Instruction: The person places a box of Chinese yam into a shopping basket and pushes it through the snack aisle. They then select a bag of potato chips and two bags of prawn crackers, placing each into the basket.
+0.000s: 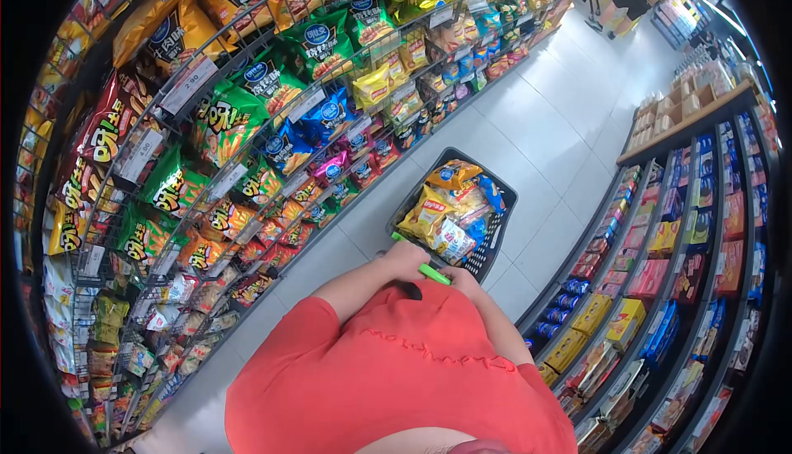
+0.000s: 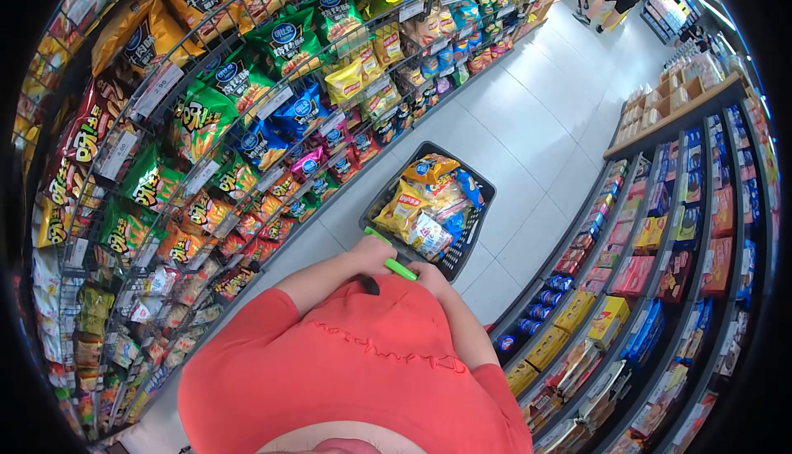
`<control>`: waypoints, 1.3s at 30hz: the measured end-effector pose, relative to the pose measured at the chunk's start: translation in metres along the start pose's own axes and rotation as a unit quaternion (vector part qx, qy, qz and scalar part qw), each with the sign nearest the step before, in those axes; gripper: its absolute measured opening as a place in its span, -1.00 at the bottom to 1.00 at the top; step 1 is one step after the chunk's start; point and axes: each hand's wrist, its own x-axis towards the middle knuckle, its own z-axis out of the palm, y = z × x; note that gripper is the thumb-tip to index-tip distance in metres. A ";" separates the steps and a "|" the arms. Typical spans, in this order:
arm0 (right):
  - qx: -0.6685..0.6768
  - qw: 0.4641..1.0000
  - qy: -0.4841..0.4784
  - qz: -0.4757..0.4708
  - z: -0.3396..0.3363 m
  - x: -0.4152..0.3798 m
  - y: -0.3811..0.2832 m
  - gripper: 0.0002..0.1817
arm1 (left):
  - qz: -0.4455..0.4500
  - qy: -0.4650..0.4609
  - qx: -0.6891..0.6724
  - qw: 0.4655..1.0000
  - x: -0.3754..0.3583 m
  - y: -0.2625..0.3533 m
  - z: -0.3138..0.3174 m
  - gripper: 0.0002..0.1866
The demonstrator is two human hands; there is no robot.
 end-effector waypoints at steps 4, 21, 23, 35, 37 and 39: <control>-0.002 1.000 -0.012 0.003 0.000 0.002 0.001 -0.56 | -0.006 0.003 0.003 1.000 0.000 0.000 0.003 -0.68; 0.020 1.000 -0.005 -0.011 0.000 0.008 0.013 -0.60 | 0.262 0.451 -0.092 0.848 -0.095 0.177 -0.302 -0.81; 0.002 1.000 0.003 -0.015 -0.001 0.005 0.015 -0.58 | 0.428 0.519 -0.164 0.722 -0.116 0.209 -0.325 -0.70; 0.007 1.000 -0.007 -0.004 0.000 0.008 0.014 -0.55 | 0.568 0.646 -0.248 0.446 -0.106 0.240 -0.324 -0.70; 0.007 1.000 -0.019 -0.009 -0.002 0.010 0.015 -0.60 | 0.581 0.634 -0.284 0.423 -0.101 0.244 -0.328 -0.69; 0.009 1.000 -0.018 -0.004 -0.003 0.007 0.011 -0.60 | 0.584 0.638 -0.281 0.416 -0.100 0.242 -0.325 -0.68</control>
